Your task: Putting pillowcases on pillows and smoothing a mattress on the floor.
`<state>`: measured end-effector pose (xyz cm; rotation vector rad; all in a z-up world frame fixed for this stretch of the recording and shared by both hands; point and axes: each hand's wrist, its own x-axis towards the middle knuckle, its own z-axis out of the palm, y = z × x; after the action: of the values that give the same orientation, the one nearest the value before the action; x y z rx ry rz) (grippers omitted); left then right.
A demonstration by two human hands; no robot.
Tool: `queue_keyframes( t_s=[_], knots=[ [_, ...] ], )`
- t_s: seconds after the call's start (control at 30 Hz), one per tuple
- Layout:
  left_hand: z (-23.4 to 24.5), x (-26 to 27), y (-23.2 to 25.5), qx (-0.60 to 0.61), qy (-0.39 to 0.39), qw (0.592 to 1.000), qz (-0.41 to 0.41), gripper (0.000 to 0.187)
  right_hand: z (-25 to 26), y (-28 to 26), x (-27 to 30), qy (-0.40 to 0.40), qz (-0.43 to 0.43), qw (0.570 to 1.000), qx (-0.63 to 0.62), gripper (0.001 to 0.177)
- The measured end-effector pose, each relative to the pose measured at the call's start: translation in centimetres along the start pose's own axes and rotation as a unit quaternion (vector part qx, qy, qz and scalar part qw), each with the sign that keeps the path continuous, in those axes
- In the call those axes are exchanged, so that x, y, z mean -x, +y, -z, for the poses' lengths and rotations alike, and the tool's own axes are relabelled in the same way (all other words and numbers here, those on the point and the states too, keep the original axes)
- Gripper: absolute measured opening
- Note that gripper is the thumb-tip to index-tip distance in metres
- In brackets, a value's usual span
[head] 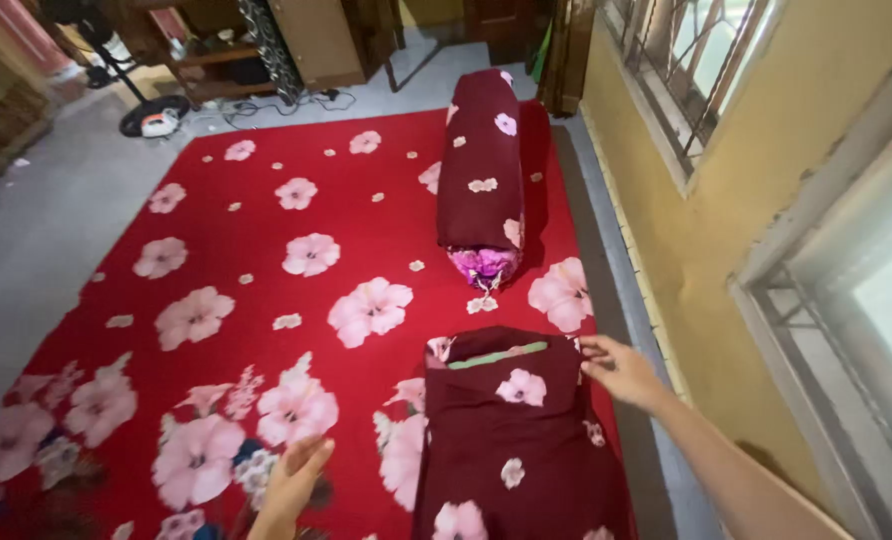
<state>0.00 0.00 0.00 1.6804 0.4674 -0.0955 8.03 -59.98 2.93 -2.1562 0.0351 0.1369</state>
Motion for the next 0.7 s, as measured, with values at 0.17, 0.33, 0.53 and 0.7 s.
queue_keyframes(
  t_s=[0.17,0.33,0.53,0.7],
  knots=[
    [-6.3,-6.3,-6.2,0.003,0.015,0.999,-0.047,0.055,-4.3,8.4,-4.9,-0.031,0.024,0.999,-0.028,0.051],
    [-14.2,-12.7,-9.0,-0.057,0.049,0.996,-0.057,0.059,-6.1,11.4,-9.6,-0.065,0.103,0.992,0.033,0.056],
    [-23.3,-17.6,-8.9,-0.196,0.063,0.976,-0.065,0.063,-11.0,16.2,-15.3,-0.086,0.172,0.981,-0.008,0.057],
    [-25.8,-20.4,-11.4,-0.748,-0.02,0.632,-0.201,0.069,-15.1,21.7,-17.2,-0.164,0.141,0.965,0.148,0.058]
  ],
)
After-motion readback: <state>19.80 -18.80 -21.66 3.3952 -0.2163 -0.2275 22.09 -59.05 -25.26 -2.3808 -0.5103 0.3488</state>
